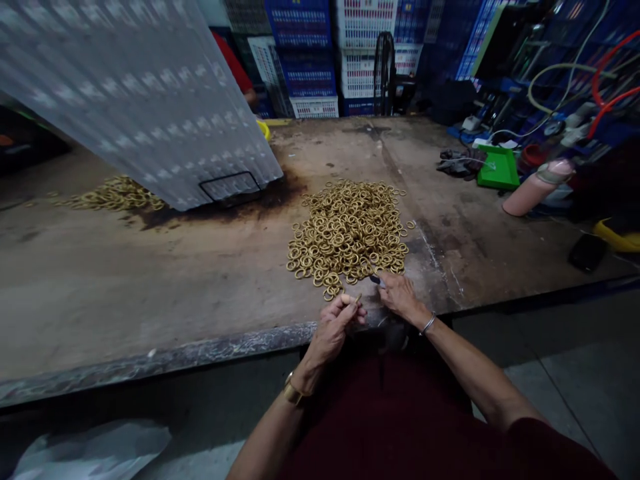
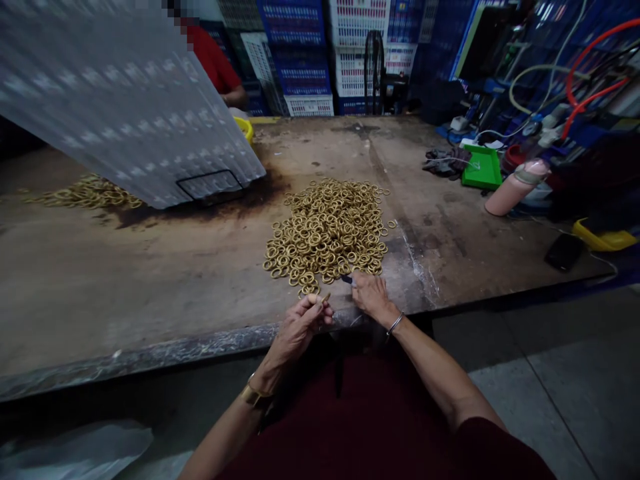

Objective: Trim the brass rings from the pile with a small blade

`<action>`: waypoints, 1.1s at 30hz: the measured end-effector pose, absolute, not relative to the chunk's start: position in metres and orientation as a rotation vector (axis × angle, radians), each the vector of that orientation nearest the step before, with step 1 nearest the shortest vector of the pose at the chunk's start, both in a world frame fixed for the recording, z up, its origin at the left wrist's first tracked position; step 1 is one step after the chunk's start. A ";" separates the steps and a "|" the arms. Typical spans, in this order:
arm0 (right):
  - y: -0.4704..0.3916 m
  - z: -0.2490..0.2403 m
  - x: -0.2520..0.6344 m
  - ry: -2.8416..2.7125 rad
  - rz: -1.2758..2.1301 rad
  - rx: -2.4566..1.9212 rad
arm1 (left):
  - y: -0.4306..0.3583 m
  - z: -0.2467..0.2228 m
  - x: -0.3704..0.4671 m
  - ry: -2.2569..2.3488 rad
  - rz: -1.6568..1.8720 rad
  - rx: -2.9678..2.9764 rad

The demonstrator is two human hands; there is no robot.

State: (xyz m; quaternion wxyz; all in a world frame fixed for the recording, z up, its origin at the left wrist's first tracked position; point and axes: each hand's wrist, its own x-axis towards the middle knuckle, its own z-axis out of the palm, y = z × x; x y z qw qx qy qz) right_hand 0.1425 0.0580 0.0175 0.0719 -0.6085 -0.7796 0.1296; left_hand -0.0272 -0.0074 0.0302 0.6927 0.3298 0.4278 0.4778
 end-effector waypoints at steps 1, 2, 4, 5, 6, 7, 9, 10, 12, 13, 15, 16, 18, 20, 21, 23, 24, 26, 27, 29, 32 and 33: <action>0.063 0.020 0.143 -2.329 0.352 -1.845 | -0.007 0.030 -0.027 0.922 1.076 0.658; 0.069 0.023 0.143 -2.313 0.314 -1.867 | -0.007 0.029 -0.026 0.896 1.081 0.587; 0.080 0.029 0.140 -2.289 0.234 -1.939 | -0.006 0.027 -0.024 0.863 1.084 0.494; 0.086 0.031 0.137 -2.288 0.196 -1.977 | -0.006 0.025 -0.024 0.851 1.083 0.466; 0.091 0.032 0.135 -2.293 0.163 -2.011 | -0.005 0.024 -0.024 0.838 1.082 0.442; 0.097 0.032 0.133 -2.305 0.139 -2.039 | -0.005 0.022 -0.024 0.822 1.081 0.420; 0.106 0.030 0.129 -2.332 0.112 -2.069 | -0.004 0.020 -0.026 0.779 1.079 0.387; 0.109 0.028 0.127 -2.345 0.114 -2.076 | -0.004 0.020 -0.027 0.755 1.074 0.371; 0.115 0.023 0.125 -2.344 0.110 -2.075 | -0.003 0.019 -0.029 0.716 1.050 0.333; 0.116 0.022 0.125 -2.338 0.105 -2.069 | -0.003 0.018 -0.030 0.702 1.035 0.311; 0.118 0.020 0.125 -2.324 0.092 -2.058 | -0.002 0.016 -0.030 0.690 1.015 0.271; 0.117 0.020 0.125 -2.319 0.088 -2.053 | -0.001 0.015 -0.029 0.693 1.010 0.259; 0.115 0.022 0.127 -2.310 0.086 -2.045 | 0.000 0.012 -0.028 0.716 1.018 0.263; 0.111 0.026 0.129 -2.308 0.094 -2.005 | 0.003 0.009 -0.026 0.762 1.041 0.307; 0.107 0.028 0.130 -2.317 0.106 -1.967 | 0.005 0.008 -0.025 0.794 1.060 0.343; 0.099 0.032 0.130 -2.356 0.153 -1.859 | 0.009 0.007 -0.023 0.876 1.102 0.433; 0.094 0.033 0.130 -2.380 0.180 -1.802 | 0.011 0.007 -0.022 0.929 1.124 0.485; 0.084 0.035 0.130 -2.439 0.231 -1.682 | 0.015 0.007 -0.021 1.022 1.175 0.587; 0.078 0.035 0.129 -2.469 0.253 -1.621 | 0.016 0.008 -0.020 1.054 1.194 0.634; 0.068 0.034 0.128 -2.517 0.304 -1.495 | 0.018 0.010 -0.020 1.102 1.197 0.731; 0.058 0.028 0.127 -2.471 0.390 -1.356 | 0.018 0.013 -0.020 1.158 1.170 0.859; 0.056 0.026 0.126 -2.420 0.433 -1.326 | 0.018 0.013 -0.020 1.175 1.170 0.886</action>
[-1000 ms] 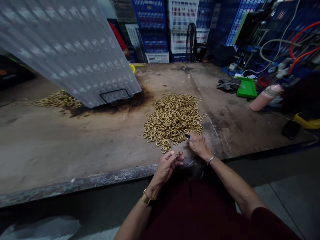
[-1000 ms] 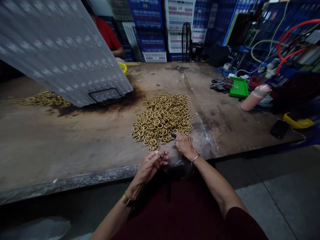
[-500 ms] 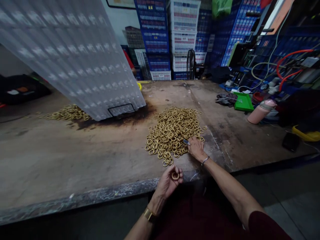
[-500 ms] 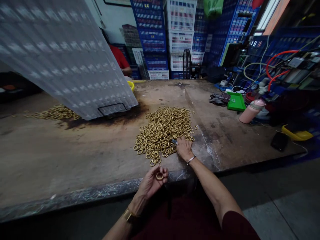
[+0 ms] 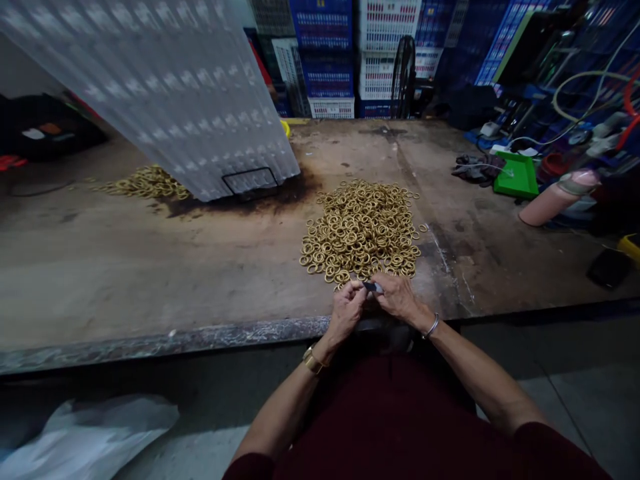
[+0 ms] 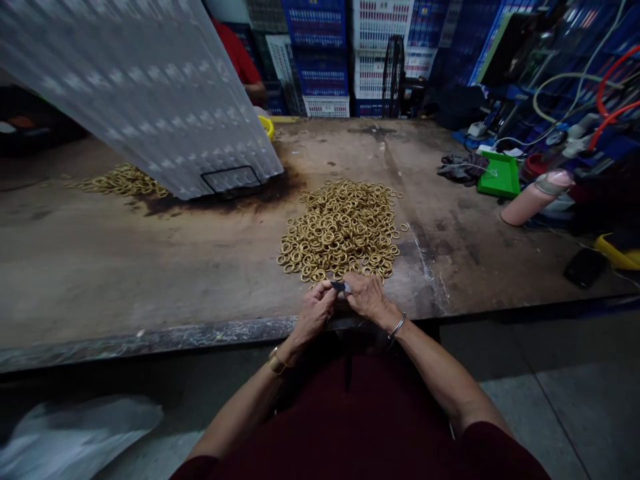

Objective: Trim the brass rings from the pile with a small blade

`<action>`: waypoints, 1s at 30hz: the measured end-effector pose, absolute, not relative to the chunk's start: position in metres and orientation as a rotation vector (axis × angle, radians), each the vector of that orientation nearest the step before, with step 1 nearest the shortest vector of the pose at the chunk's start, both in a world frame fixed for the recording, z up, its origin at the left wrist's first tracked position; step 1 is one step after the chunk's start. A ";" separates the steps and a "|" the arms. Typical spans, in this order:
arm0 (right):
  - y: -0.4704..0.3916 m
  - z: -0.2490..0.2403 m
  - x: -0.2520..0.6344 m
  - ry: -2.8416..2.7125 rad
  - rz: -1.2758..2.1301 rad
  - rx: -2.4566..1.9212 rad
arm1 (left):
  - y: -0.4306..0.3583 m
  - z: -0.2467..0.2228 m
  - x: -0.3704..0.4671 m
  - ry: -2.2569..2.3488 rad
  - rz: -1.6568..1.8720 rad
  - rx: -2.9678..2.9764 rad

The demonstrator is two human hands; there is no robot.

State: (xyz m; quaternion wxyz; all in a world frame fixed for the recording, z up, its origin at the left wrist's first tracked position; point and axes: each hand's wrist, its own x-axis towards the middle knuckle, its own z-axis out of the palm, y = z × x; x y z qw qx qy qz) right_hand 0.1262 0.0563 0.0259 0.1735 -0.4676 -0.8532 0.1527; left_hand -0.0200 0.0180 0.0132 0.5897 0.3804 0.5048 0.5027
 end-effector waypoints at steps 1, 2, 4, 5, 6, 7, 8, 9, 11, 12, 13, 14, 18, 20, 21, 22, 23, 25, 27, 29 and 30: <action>0.056 0.023 0.125 -2.351 0.496 -1.306 | 0.018 0.013 -0.020 1.189 1.177 0.901; 0.056 0.021 0.124 -2.264 0.582 -1.294 | 0.017 0.013 -0.021 1.202 1.190 0.904; 0.057 0.016 0.121 -2.050 0.803 -1.285 | 0.016 0.012 -0.021 1.224 1.211 0.884; 0.057 0.015 0.120 -1.931 0.917 -1.290 | 0.016 0.011 -0.021 1.231 1.219 0.870; 0.058 0.013 0.119 -1.817 1.028 -1.297 | 0.015 0.011 -0.021 1.235 1.226 0.860; 0.058 0.012 0.118 -1.715 1.138 -1.305 | 0.014 0.010 -0.020 1.239 1.237 0.856; 0.057 0.011 0.118 -1.628 1.244 -1.317 | 0.013 0.009 -0.019 1.239 1.248 0.862; 0.056 0.011 0.118 -1.561 1.347 -1.329 | 0.013 0.009 -0.018 1.239 1.262 0.874; 0.054 0.011 0.118 -1.483 1.519 -1.338 | 0.011 0.008 -0.017 1.242 1.287 0.902; 0.053 0.011 0.118 -1.465 1.577 -1.334 | 0.011 0.008 -0.016 1.241 1.294 0.914; 0.052 0.011 0.118 -1.453 1.609 -1.327 | 0.010 0.009 -0.016 1.240 1.294 0.922; 0.051 0.011 0.118 -1.437 1.625 -1.318 | 0.009 0.009 -0.015 1.236 1.286 0.924; 0.052 0.010 0.118 -1.398 1.571 -1.318 | 0.006 0.012 -0.017 1.182 1.148 0.875; 0.053 0.010 0.118 -1.456 1.478 -1.344 | 0.005 0.011 -0.018 1.131 1.096 0.839; 0.054 0.011 0.118 -1.499 1.423 -1.354 | 0.005 0.010 -0.019 1.104 1.088 0.819; 0.054 0.012 0.118 -1.544 1.373 -1.358 | 0.005 0.009 -0.019 1.080 1.086 0.797; 0.054 0.014 0.118 -1.585 1.331 -1.357 | 0.005 0.008 -0.020 1.062 1.083 0.772; 0.053 0.017 0.118 -1.649 1.279 -1.342 | 0.006 0.005 -0.020 1.042 1.075 0.733; 0.053 0.019 0.118 -1.675 1.266 -1.330 | 0.006 0.003 -0.021 1.025 1.063 0.719; 0.052 0.020 0.119 -1.667 1.292 -1.324 | 0.005 0.004 -0.021 1.006 1.063 0.710; 0.051 0.020 0.119 -1.656 1.312 -1.323 | 0.005 0.004 -0.020 0.998 1.068 0.703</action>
